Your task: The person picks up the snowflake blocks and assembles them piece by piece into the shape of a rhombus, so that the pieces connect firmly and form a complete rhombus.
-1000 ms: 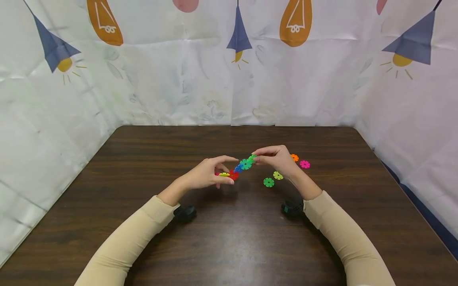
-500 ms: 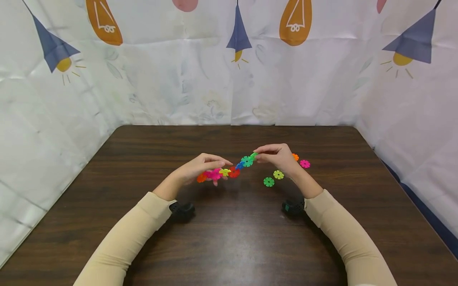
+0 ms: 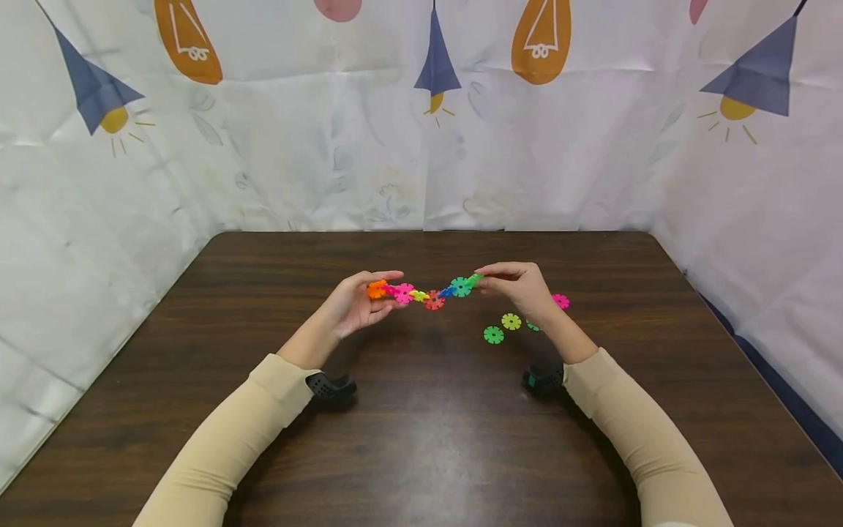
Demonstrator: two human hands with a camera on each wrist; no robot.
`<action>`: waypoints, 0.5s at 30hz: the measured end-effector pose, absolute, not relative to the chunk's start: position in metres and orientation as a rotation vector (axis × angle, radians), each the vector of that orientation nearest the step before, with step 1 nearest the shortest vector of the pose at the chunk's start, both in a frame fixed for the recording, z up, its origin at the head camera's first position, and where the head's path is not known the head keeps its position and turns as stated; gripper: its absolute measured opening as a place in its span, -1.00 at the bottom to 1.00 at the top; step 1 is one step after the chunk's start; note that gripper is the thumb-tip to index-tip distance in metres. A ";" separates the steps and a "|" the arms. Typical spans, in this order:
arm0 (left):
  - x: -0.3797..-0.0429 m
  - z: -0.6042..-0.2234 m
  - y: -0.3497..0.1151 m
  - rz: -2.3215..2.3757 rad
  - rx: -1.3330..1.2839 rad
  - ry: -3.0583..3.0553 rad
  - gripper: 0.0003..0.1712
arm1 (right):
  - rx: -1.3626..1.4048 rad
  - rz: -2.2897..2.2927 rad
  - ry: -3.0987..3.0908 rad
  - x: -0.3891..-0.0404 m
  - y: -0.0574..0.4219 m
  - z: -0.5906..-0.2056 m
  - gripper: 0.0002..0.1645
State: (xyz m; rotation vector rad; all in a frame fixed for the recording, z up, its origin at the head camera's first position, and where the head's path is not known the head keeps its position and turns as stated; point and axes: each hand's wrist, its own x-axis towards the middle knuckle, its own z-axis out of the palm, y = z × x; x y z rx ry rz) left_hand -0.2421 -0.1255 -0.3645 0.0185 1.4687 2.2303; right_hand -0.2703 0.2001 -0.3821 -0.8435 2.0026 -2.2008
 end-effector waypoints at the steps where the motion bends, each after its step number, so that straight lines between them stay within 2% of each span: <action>1: -0.242 -0.365 -0.125 2.267 0.010 1.417 -0.57 | -0.842 -2.202 2.009 -0.271 0.200 -0.382 -0.62; 7: -0.242 -0.367 -0.124 2.380 -0.006 1.250 -0.61 | -0.859 -2.208 2.005 -0.273 0.201 -0.383 -0.66; 11: -0.241 -0.371 -0.125 2.384 0.000 1.192 -0.60 | -0.837 -2.187 2.039 -0.273 0.203 -0.384 -0.58; 15: -0.242 -0.373 -0.126 2.375 0.040 1.143 -0.51 | -0.800 -2.169 2.086 -0.274 0.205 -0.384 -0.61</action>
